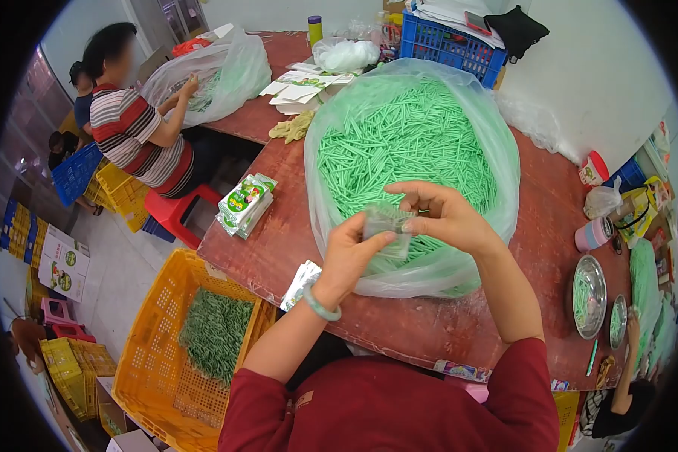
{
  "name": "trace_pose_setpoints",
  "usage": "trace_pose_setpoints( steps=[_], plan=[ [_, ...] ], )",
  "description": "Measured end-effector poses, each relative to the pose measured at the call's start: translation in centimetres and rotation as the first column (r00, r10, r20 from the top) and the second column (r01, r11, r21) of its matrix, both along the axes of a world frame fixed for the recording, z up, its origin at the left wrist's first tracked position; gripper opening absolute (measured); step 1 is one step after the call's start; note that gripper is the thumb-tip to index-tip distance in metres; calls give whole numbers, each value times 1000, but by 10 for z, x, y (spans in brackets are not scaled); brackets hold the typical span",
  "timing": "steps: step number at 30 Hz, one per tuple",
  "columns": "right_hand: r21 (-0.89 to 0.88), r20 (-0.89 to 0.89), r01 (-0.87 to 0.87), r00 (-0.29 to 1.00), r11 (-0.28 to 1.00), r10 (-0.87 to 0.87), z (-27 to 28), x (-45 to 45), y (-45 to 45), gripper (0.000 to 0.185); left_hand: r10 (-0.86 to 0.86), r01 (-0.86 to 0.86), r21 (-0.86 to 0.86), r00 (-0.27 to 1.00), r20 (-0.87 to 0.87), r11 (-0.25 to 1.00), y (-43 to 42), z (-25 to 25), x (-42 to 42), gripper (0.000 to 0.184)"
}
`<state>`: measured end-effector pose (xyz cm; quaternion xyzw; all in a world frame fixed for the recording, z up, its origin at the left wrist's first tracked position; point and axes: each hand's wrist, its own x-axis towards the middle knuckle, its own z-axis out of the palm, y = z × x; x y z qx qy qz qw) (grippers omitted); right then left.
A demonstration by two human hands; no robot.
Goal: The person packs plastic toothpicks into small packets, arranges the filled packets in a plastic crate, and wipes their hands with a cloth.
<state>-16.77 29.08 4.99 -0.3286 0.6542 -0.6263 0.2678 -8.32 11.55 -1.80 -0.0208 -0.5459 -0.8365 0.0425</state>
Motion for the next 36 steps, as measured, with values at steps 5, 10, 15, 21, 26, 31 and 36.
trace_pose_setpoints(
  steps=[5, 10, 15, 21, 26, 31, 36],
  plan=[
    [170, -315, 308, 917, 936, -244, -1, -57, -30, 20, 129, -131, -52, 991, -31, 990, -39, 10, 23, 26],
    [309, -727, 463, 678, 831, -107, -57, -143, -112, 27, 103, -102, -37, 995, 9, 994, -52, 0, 30, 24],
    [390, -831, 584, 556, 712, 0, -101, -173, -157, 22, 63, -76, 140, 993, 98, 987, -60, -4, 35, 27],
    [352, -873, 629, 488, 693, 0, -113, -174, -154, 20, 43, -53, 100, 995, 94, 994, -67, -6, 31, 27],
    [320, -869, 612, 493, 723, -33, -114, -182, -147, 30, 256, -260, -138, 966, -47, 956, -52, 3, 31, 26],
    [354, -714, 465, 694, 811, -87, -53, -153, -106, 25, 131, -131, 2, 991, 19, 991, -53, 7, 31, 27],
    [277, -121, 175, 982, 945, -147, -24, -116, -37, 14, 58, -59, 26, 997, 55, 998, -39, 11, 26, 27]
  ],
)
